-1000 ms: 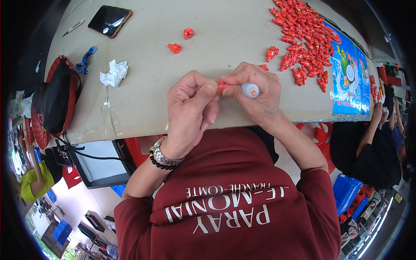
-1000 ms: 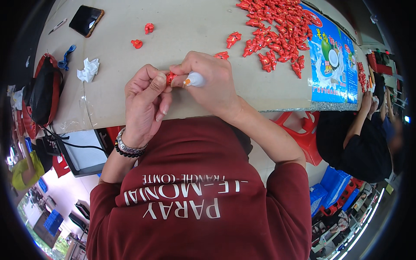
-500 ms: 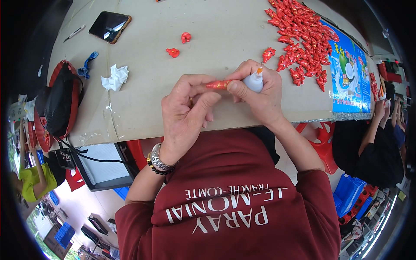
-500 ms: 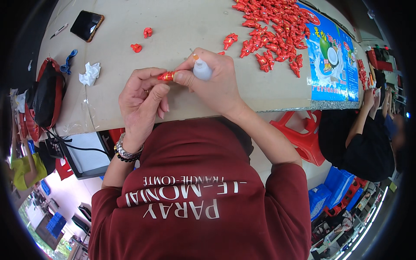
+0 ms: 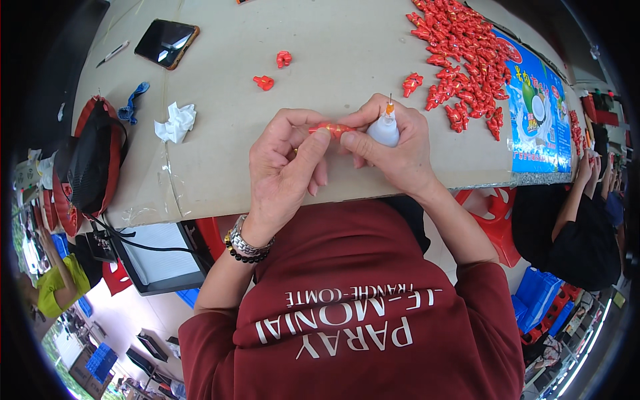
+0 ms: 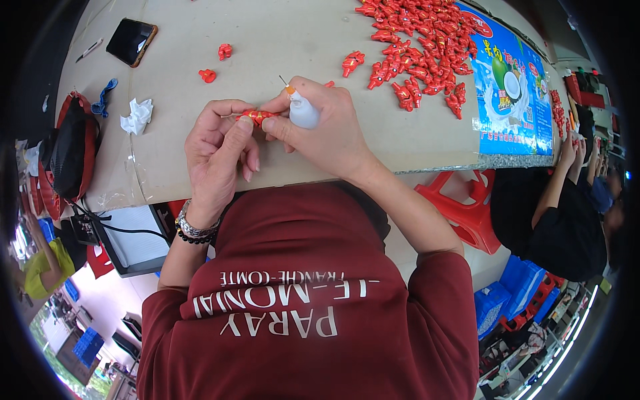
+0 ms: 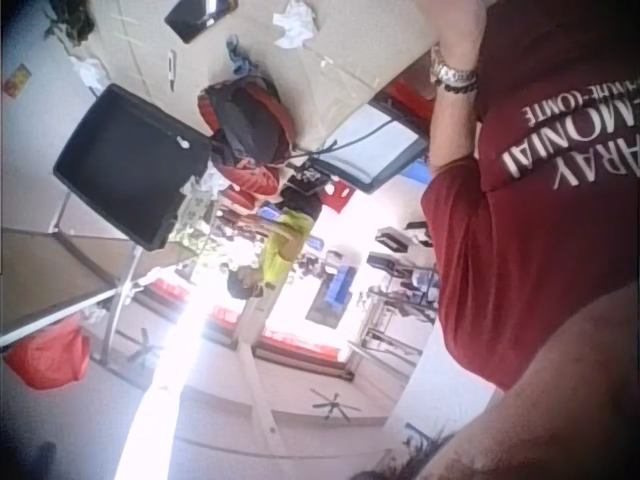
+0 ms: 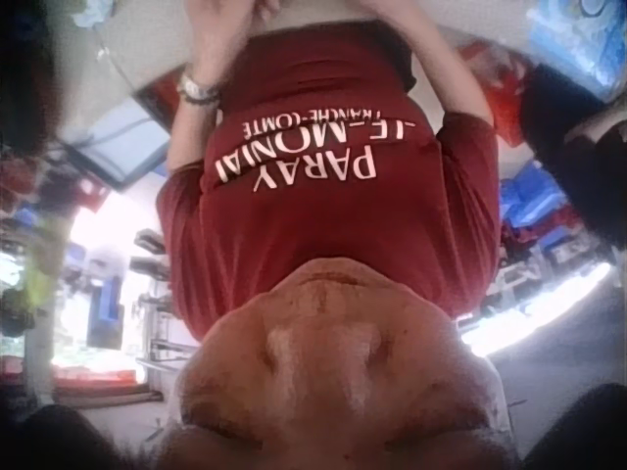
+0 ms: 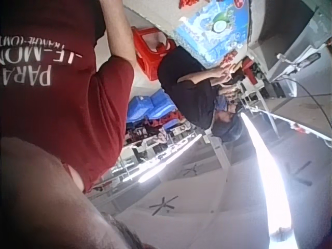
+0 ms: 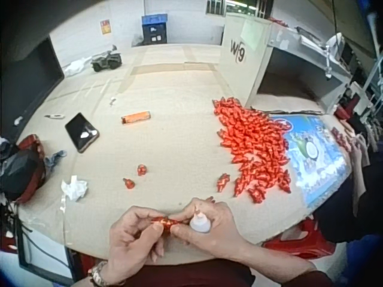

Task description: The person repeatedly picks up small red plastic containers, applies a white substance from a squeeze bottle into each one, and places the filled containers on the table. The process is performed one at a time in a repetitive loop.

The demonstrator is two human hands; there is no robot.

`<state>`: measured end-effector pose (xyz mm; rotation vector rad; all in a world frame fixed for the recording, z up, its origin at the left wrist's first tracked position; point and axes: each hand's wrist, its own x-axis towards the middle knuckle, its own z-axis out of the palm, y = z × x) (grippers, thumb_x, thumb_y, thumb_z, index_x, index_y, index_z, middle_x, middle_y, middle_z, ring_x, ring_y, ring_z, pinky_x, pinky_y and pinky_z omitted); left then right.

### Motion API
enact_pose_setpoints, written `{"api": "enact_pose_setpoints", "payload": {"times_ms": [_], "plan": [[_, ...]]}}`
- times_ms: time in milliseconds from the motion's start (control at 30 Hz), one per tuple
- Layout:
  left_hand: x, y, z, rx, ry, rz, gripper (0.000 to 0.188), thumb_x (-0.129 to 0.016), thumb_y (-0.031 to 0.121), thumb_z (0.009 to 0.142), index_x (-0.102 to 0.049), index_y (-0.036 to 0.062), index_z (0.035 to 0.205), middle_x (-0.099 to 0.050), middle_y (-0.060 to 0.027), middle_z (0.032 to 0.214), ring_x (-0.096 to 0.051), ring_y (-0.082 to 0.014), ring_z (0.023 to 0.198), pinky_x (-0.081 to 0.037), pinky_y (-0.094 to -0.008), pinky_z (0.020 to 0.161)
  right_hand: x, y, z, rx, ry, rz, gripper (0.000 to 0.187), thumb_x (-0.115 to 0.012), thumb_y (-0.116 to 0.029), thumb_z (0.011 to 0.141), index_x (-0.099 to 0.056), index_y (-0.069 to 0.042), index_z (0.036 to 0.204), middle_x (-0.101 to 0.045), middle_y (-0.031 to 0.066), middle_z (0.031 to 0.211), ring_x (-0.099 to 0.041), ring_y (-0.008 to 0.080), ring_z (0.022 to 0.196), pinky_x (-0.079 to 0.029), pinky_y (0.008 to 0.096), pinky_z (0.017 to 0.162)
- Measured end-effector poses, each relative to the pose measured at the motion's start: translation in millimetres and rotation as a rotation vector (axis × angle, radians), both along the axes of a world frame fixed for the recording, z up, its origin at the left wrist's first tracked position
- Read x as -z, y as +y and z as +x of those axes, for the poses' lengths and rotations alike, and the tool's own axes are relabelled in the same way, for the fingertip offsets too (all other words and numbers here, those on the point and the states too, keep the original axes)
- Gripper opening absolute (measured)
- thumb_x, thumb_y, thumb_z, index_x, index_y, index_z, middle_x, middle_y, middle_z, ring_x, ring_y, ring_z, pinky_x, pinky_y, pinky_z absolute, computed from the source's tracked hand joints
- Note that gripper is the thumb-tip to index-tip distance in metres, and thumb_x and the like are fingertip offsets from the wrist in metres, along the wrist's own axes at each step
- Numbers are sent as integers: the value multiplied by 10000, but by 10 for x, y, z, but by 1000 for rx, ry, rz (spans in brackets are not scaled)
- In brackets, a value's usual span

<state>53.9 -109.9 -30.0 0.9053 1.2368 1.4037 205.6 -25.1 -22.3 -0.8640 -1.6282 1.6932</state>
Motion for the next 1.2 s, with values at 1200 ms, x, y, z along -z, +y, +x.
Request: {"api": "enact_pose_setpoints", "payload": {"times_ms": [1200], "plan": [[79, -15, -30, 0, -200, 68, 83, -546, 74, 939, -564, -7, 954, -612, -57, 724, -529, -62, 493, -365, -185, 388, -146, 12, -78, -40, -129, -43, 59, -661, -4, 790, -640, 45, 815, -625, 54, 644, -575, 79, 503, -465, 211, 451]]}}
